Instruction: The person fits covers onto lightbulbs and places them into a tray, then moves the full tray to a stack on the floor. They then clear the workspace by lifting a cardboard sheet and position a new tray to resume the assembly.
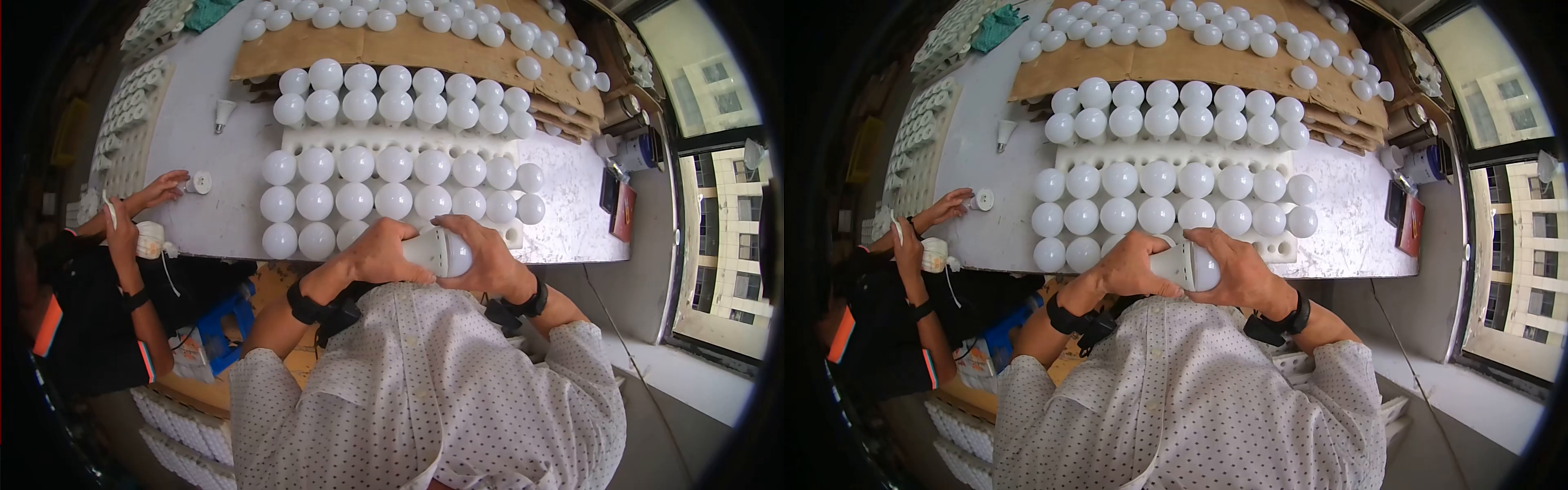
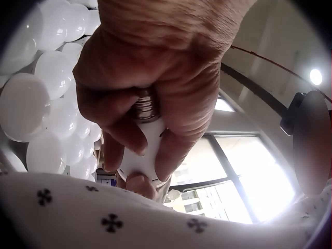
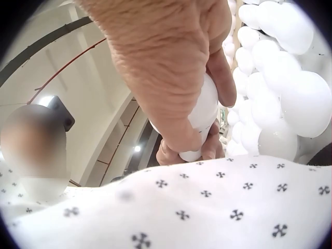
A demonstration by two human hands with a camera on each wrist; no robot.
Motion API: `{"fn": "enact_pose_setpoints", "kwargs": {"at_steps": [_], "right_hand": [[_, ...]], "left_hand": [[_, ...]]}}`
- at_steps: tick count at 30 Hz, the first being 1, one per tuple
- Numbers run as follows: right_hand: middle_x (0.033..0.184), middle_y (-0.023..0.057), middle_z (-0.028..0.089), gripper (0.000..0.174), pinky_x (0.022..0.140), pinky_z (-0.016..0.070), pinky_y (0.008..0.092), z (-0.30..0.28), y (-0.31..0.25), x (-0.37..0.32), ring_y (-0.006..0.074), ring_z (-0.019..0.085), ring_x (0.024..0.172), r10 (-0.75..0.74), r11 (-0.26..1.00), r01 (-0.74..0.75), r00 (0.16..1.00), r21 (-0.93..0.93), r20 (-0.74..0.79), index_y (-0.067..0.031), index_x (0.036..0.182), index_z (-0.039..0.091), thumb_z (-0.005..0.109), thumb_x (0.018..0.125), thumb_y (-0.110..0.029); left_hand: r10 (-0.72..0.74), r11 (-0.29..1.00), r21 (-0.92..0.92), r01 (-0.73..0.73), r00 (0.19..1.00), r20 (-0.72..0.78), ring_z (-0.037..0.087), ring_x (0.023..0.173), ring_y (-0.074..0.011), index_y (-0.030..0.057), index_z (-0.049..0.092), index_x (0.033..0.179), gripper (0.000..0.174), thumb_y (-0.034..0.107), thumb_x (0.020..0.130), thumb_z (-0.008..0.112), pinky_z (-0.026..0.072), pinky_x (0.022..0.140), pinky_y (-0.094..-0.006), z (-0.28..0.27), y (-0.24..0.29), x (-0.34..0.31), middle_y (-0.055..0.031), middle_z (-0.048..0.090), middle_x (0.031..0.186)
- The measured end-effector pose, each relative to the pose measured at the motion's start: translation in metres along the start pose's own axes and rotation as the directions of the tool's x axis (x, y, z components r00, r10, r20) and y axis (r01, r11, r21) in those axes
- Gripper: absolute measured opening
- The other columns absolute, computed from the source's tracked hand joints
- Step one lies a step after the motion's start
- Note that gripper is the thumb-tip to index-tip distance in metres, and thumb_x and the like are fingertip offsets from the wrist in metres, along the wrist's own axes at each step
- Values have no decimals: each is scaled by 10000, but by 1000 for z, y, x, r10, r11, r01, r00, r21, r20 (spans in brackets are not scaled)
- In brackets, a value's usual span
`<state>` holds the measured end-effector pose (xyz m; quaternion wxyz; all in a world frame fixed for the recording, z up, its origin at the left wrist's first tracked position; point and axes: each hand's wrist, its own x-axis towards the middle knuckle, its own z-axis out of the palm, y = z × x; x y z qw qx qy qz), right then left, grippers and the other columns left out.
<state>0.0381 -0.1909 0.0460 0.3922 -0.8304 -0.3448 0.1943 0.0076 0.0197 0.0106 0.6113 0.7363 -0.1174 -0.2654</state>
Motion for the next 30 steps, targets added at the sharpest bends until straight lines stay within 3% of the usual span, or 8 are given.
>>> {"fn": "enact_pose_setpoints", "kwargs": {"at_steps": [3,5,12,14,15,17,27,30], "right_hand": [[1121,149,549,759,860,469,370,4,1,2,296,574,1011,-112,993,111,994,-37,-14,-30,1197,437,804,543,-147],[1048,167,556,736,746,505,378,4,1,4,331,590,918,-214,975,211,976,-68,-38,-12,1183,440,788,560,-190],[1025,179,541,734,780,485,395,6,-4,6,337,578,925,-99,994,101,995,-52,33,-14,1179,442,779,550,-187],[1031,169,533,718,793,479,390,9,-7,7,334,571,921,-79,997,79,997,-8,25,-25,1169,446,779,547,-154],[1031,169,533,718,793,479,390,11,-7,9,334,571,921,-78,997,78,997,-7,25,-25,1169,446,779,547,-154],[1034,144,530,668,789,482,381,16,-6,14,325,565,904,-329,944,327,935,-32,-131,-34,1131,473,776,539,-103],[921,114,560,442,747,463,324,28,4,12,247,559,846,-330,922,373,896,99,-297,-25,952,542,749,563,-66],[941,104,551,450,766,454,322,25,8,17,227,547,865,-317,931,352,911,94,-264,-31,973,527,750,588,-101]], "left_hand": [[37,999,19,-37,998,-46,597,650,-154,-58,636,779,429,262,550,804,474,617,-277,1,0,-1,-123,641,710],[33,999,39,-32,998,-47,600,653,-158,-55,638,774,434,274,543,803,475,617,-278,1,1,-3,-127,643,716],[-44,999,9,44,999,-9,603,664,-162,-63,639,811,473,298,552,802,480,635,-285,-3,8,-6,-124,646,727],[-153,988,-28,155,987,44,571,553,-102,-58,626,839,468,301,604,814,449,471,-228,-4,14,-5,-77,621,701],[-154,987,-28,155,987,45,571,553,-102,-58,626,839,468,301,604,814,449,471,-228,-2,13,-5,-77,621,701],[-34,998,-61,33,999,-4,588,569,-139,-87,630,825,529,368,605,789,467,530,-259,1,9,-3,-105,632,685],[-87,952,-290,96,995,43,558,461,-114,-120,602,839,553,385,671,753,436,364,-211,7,0,1,-109,614,640],[-74,949,-298,101,992,100,555,462,-105,-55,585,912,492,392,745,704,417,353,-191,4,1,3,-92,612,660]]}}
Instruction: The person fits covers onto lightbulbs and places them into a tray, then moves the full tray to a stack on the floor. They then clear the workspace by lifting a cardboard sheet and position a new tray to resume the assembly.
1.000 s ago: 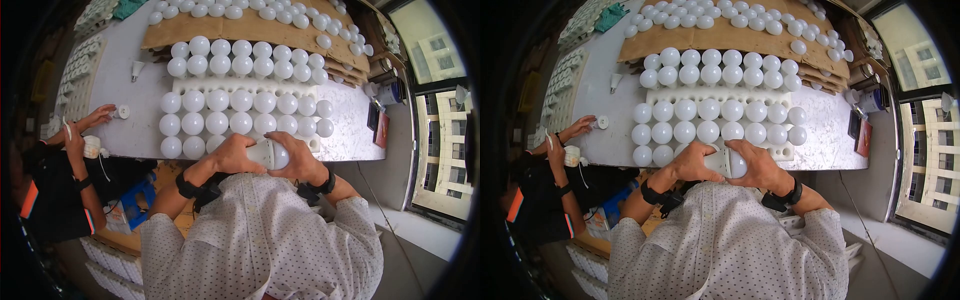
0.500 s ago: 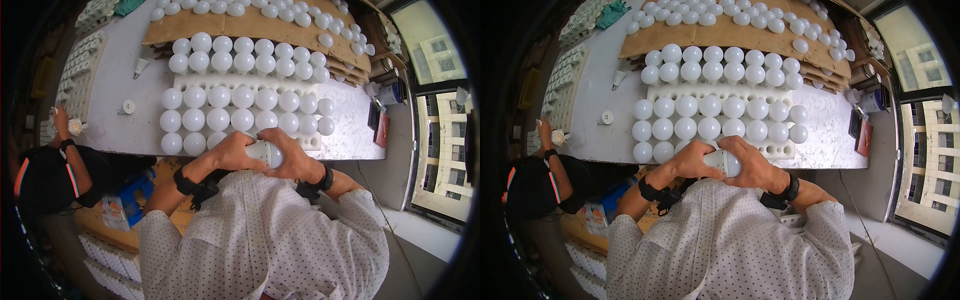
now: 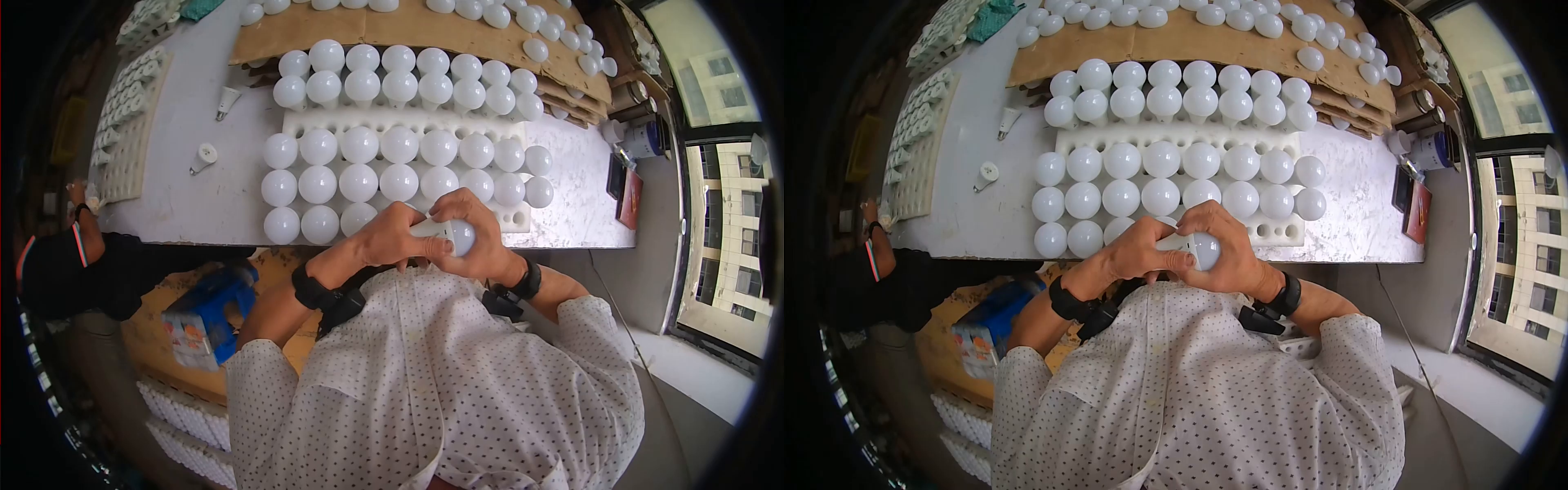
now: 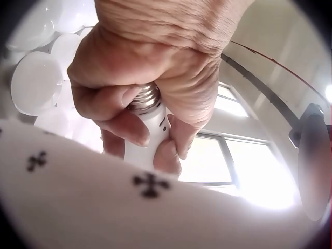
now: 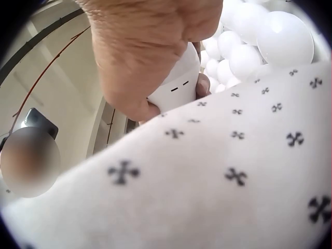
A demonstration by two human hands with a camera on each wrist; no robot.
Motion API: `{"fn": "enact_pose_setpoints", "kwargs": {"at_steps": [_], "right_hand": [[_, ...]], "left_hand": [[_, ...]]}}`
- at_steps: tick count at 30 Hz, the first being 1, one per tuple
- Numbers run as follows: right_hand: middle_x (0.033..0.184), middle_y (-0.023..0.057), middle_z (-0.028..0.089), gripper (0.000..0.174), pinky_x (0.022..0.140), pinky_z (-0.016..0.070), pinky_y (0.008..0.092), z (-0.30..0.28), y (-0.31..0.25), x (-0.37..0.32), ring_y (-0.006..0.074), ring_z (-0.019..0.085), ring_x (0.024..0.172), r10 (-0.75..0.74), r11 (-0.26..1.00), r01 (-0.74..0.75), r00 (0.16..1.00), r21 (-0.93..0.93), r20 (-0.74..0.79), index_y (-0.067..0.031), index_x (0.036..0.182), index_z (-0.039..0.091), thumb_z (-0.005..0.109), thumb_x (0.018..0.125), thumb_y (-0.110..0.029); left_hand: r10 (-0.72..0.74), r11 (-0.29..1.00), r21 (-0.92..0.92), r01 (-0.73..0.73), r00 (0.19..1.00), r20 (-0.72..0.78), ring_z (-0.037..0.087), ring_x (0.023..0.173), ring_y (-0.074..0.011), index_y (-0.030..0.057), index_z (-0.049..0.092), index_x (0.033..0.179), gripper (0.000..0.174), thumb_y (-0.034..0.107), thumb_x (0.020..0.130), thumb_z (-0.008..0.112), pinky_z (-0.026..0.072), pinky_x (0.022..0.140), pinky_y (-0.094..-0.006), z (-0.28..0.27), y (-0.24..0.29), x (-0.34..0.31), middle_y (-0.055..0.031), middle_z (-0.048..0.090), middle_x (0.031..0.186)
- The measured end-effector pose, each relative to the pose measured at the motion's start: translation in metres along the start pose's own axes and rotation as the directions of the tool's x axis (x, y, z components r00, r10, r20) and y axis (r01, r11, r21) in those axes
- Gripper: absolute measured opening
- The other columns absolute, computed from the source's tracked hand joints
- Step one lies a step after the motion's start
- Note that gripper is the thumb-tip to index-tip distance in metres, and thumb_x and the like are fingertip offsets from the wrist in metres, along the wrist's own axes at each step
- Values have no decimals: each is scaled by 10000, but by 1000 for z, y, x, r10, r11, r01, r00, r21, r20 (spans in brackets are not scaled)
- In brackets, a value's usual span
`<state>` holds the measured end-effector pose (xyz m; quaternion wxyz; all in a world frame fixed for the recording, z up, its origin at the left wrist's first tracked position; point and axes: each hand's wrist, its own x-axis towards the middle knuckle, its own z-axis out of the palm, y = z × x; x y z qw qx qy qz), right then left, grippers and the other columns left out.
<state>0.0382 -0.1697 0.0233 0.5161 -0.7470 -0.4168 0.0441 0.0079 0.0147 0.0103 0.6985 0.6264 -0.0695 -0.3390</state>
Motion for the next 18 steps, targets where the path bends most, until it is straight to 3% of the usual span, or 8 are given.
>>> {"fn": "enact_pose_setpoints", "kwargs": {"at_steps": [3,5,7,9,11,14,17,18], "right_hand": [[1005,105,528,540,818,438,323,-3,-5,3,208,526,936,254,963,-255,967,82,14,-27,1048,489,759,588,-108],[1054,94,508,600,862,420,320,-15,-2,4,188,498,1003,256,961,-263,963,81,89,-24,1104,451,762,599,-117],[1051,88,514,567,857,428,324,-33,-12,5,189,513,992,483,868,-479,876,131,-1,-26,1092,454,750,616,-113],[1057,87,513,534,840,442,333,-57,0,-12,192,528,972,498,866,-485,816,120,-293,-31,1071,452,740,627,-103],[1061,98,518,522,821,456,345,-71,-3,-31,199,541,955,479,835,-547,780,-66,-403,-34,1057,451,733,621,-80],[1075,143,500,567,806,468,371,-63,7,-58,272,539,965,383,798,-480,871,-365,-308,-42,1071,460,750,583,-47],[1092,172,467,618,826,456,403,-32,30,-68,353,500,980,294,763,-362,932,-536,-211,-48,1080,473,775,541,-31],[1090,166,466,634,854,439,406,-22,38,-72,353,478,1008,315,757,-378,926,-533,-210,-51,1088,475,777,531,-23]], "left_hand": [[-181,970,-153,187,982,54,577,476,-120,-117,587,920,607,463,760,666,415,354,-190,-8,-10,7,-119,631,687],[-159,971,-166,173,983,95,593,500,-128,-95,566,967,555,430,799,634,412,361,-186,-12,-6,10,-143,639,744],[-134,971,-181,157,982,132,609,525,-136,-72,546,1014,503,396,839,601,409,368,-182,-17,4,4,-167,646,802],[94,992,106,-71,970,-225,635,602,-147,-75,540,1037,460,353,869,568,426,421,-182,-27,15,-16,-220,638,913],[247,969,84,-233,910,-332,646,672,-158,-66,542,1051,374,272,890,545,438,466,-191,-53,13,-42,-253,621,973],[282,940,-45,-337,847,-450,646,693,-156,-56,544,1053,298,189,883,549,437,468,-193,-104,-6,-76,-233,626,979],[209,930,-36,-366,607,-767,646,691,-149,-48,556,1029,258,132,847,590,446,487,-190,-158,-24,-103,-160,653,889],[163,959,29,-281,466,-870,647,712,-157,-44,557,1029,264,141,844,590,453,514,-211,-180,-36,-108,-170,648,931]]}}
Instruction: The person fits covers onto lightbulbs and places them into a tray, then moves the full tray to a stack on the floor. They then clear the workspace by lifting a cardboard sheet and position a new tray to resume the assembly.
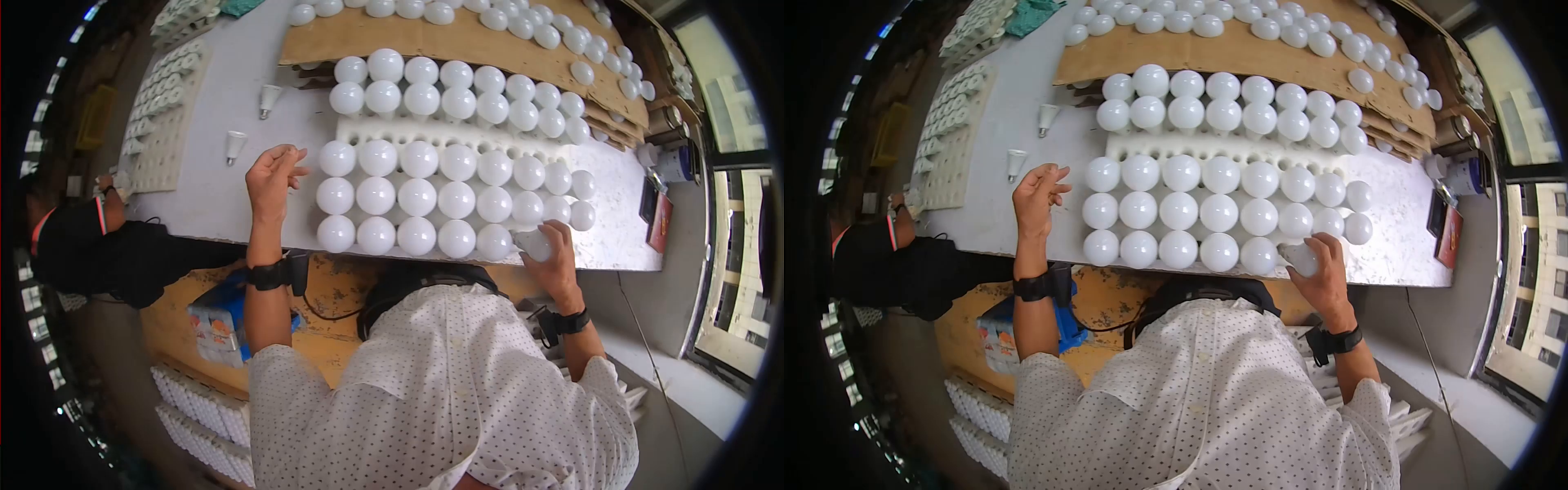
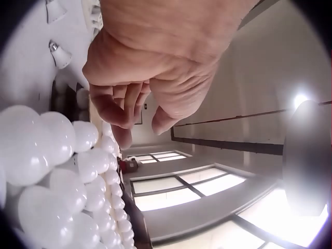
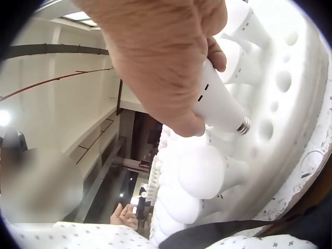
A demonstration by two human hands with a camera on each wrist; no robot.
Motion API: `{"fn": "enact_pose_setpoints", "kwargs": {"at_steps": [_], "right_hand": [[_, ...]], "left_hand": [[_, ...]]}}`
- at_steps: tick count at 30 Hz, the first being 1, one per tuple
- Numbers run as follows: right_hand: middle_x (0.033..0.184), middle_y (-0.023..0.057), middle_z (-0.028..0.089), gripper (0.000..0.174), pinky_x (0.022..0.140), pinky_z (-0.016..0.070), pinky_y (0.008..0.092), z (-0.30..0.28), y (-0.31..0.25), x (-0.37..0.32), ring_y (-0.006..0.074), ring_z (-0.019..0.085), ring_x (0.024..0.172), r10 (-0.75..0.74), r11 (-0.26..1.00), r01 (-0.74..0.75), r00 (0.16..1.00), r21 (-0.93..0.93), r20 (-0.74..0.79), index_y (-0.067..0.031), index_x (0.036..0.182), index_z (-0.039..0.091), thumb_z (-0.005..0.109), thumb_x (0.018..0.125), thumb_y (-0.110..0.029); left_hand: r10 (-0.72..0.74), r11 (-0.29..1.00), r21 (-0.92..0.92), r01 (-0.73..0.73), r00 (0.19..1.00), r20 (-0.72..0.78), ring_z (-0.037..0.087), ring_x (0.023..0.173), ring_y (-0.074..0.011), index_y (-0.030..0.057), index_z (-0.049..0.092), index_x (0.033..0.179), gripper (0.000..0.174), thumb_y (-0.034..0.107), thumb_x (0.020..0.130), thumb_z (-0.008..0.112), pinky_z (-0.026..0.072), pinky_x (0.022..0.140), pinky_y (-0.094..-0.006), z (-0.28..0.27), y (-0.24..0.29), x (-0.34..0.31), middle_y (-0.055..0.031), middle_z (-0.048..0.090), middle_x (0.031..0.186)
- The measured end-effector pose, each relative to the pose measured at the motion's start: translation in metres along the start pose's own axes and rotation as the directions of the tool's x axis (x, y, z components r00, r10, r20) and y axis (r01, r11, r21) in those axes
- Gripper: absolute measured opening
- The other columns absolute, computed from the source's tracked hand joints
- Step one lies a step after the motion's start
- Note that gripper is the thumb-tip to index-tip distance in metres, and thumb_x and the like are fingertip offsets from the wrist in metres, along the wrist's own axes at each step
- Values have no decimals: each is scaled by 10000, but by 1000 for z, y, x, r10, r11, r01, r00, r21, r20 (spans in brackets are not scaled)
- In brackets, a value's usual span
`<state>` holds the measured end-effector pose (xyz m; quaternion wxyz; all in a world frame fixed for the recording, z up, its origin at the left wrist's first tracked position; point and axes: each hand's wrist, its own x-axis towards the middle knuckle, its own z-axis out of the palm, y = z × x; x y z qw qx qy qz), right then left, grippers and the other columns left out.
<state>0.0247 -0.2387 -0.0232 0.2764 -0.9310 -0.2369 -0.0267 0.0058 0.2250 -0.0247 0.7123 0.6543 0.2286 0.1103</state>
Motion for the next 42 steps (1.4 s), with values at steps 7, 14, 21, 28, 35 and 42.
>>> {"fn": "enact_pose_setpoints", "kwargs": {"at_steps": [7,14,21,28,35,42], "right_hand": [[1144,177,431,732,868,437,415,22,0,-15,367,456,1065,-19,999,21,998,-25,58,-81,1212,433,734,558,48],[1104,155,477,686,803,483,396,31,-4,-16,348,527,991,198,974,-194,980,-119,28,-100,1186,421,748,587,-30],[1109,164,486,683,806,481,390,27,-9,-18,366,545,976,311,950,-309,950,-47,37,-121,1221,396,729,628,-60],[1129,137,491,720,785,495,384,9,-24,-11,342,565,941,401,907,-364,899,-211,173,-146,1261,372,735,639,-151],[1089,111,521,533,660,512,284,-59,4,10,193,583,831,357,929,-359,933,-91,-34,-81,1180,498,694,685,-58],[1081,135,553,451,682,512,285,-106,97,109,198,611,807,290,953,-300,943,-37,-163,-39,1173,510,668,754,-92]], "left_hand": [[302,620,748,239,807,-508,621,903,-308,-44,552,1037,451,244,718,689,488,777,-368,-133,-76,90,-198,624,1001],[154,494,755,432,811,-564,578,962,-391,-55,481,1083,622,346,672,720,466,834,-422,-192,-112,161,-250,600,1001],[108,368,745,556,770,-629,585,957,-372,-28,556,1036,503,369,748,668,466,824,-437,-214,-135,195,-206,609,1033],[46,409,683,606,734,-678,584,967,-360,-2,610,1031,426,351,793,613,463,830,-420,-207,-127,208,-186,619,1033],[121,466,698,544,742,-659,608,888,-371,-41,627,948,426,358,803,599,480,770,-420,-210,-158,203,-223,632,943],[-26,965,-253,-73,929,-369,519,1091,-247,-63,375,1229,409,200,929,465,437,825,-307,-133,-106,106,-181,483,1241]]}}
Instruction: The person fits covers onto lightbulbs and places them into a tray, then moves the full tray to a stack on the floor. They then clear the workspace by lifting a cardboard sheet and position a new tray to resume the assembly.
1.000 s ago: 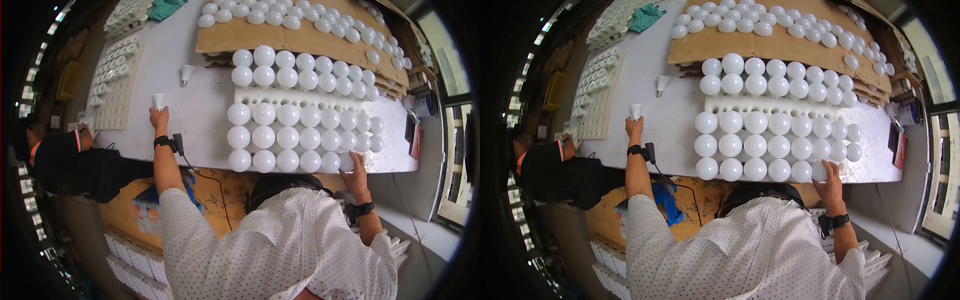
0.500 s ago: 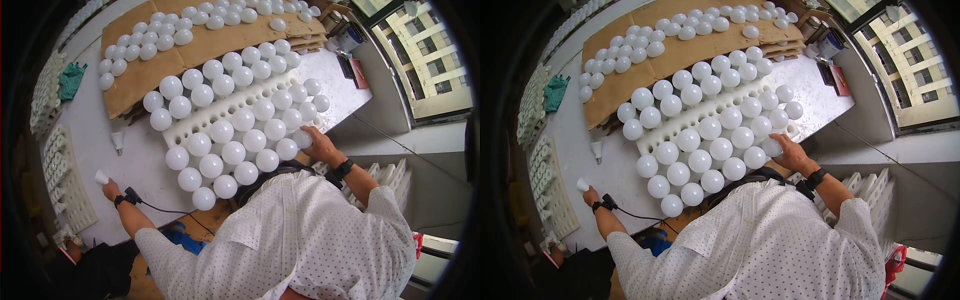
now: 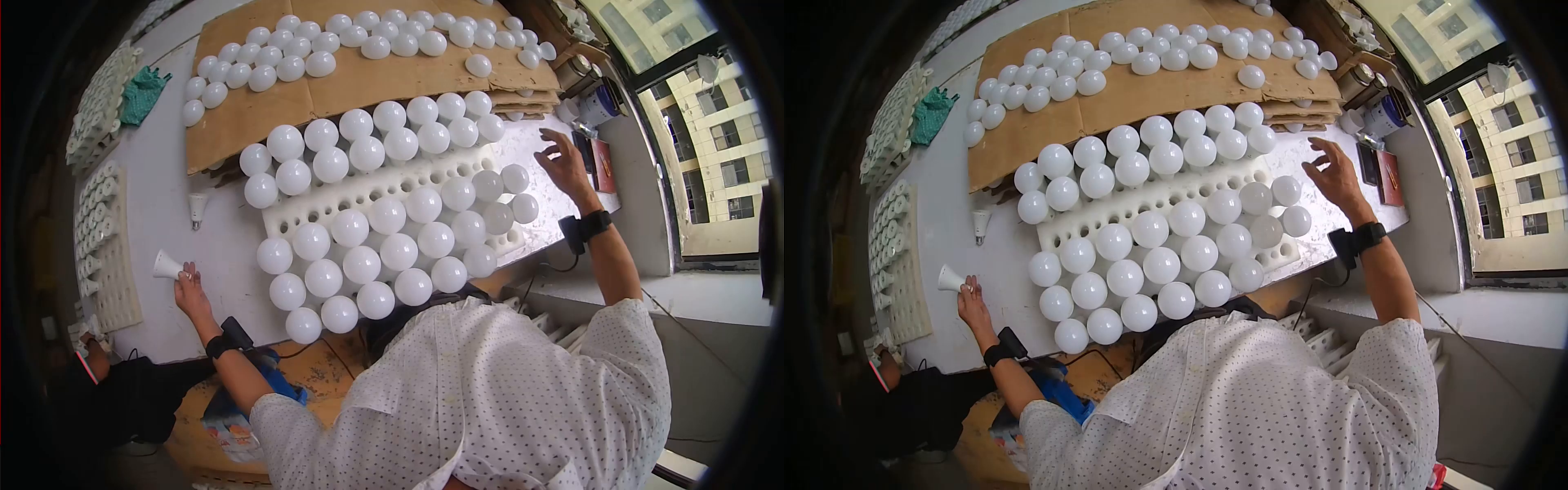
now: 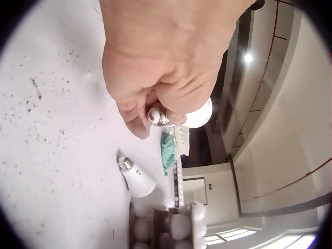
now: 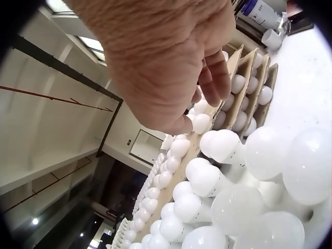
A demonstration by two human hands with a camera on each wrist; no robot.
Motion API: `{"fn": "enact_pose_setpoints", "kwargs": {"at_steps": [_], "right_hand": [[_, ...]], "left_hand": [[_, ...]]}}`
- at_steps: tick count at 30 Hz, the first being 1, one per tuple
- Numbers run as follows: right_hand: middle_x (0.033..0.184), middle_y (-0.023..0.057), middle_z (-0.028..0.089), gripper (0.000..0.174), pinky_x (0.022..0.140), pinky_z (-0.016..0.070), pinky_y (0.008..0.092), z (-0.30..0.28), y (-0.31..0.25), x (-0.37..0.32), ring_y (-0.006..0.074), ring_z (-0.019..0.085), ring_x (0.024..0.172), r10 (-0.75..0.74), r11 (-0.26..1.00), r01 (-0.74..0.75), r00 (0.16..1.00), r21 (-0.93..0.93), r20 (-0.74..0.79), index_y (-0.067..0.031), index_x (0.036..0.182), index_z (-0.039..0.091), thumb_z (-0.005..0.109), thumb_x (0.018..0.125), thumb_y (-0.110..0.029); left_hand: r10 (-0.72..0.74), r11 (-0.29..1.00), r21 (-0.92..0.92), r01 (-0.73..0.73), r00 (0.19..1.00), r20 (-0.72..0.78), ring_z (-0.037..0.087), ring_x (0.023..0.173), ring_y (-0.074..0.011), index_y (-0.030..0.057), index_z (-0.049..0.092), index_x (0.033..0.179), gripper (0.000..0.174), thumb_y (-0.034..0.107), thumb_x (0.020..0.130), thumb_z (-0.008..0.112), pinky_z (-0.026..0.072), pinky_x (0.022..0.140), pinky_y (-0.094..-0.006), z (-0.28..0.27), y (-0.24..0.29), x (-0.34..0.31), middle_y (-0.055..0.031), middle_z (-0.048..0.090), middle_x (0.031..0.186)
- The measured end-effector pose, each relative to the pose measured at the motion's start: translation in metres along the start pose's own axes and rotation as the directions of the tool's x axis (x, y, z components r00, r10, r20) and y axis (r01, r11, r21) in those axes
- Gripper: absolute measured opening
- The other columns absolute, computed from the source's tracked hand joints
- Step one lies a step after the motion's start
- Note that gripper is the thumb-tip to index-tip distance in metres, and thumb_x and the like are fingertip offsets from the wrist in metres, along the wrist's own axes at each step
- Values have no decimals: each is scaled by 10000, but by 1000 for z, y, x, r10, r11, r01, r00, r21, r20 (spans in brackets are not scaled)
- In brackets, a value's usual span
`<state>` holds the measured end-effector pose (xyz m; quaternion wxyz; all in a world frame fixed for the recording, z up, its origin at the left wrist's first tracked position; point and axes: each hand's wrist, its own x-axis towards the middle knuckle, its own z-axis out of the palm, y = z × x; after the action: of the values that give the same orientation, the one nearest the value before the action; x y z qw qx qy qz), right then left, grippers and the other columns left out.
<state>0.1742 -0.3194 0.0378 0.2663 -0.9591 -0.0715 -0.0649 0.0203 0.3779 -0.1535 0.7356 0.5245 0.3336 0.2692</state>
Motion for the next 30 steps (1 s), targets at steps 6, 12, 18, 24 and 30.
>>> {"fn": "enact_pose_setpoints", "kwargs": {"at_steps": [6,12,18,24,30], "right_hand": [[1161,225,529,620,876,445,388,28,58,137,330,545,1045,-72,959,96,993,-266,97,-123,1281,424,653,753,-353],[1166,244,522,757,912,424,382,87,85,222,348,513,1086,-198,900,236,970,-368,139,-128,1329,364,645,723,-484],[1121,239,558,744,856,459,375,104,69,250,327,588,980,-51,953,101,983,-285,176,-108,1297,401,644,711,-496],[1060,168,579,677,715,502,325,63,58,215,261,622,812,-12,987,-15,987,162,159,-85,1275,409,659,738,-413],[1045,129,568,844,593,506,259,8,9,52,164,593,721,-264,417,-206,904,885,335,-50,1332,287,753,676,-304]], "left_hand": [[39,999,-39,-34,989,143,526,1045,-234,-66,323,1261,386,85,920,421,422,821,-292,36,48,-147,-216,478,1231],[-9,998,-51,20,976,215,586,920,-235,12,367,1210,462,3,782,541,475,750,-336,58,63,-278,-226,537,1160],[-85,984,-115,135,930,357,600,836,-217,53,408,1128,444,170,764,635,461,674,-305,99,55,-342,-216,560,1121],[-97,994,20,105,810,578,587,680,-211,14,504,1025,386,226,753,676,474,598,-297,155,52,-347,-215,614,999],[-283,906,405,-122,536,795,609,860,-165,-8,573,1044,435,117,662,739,472,790,-302,228,55,-330,-125,639,1007]]}}
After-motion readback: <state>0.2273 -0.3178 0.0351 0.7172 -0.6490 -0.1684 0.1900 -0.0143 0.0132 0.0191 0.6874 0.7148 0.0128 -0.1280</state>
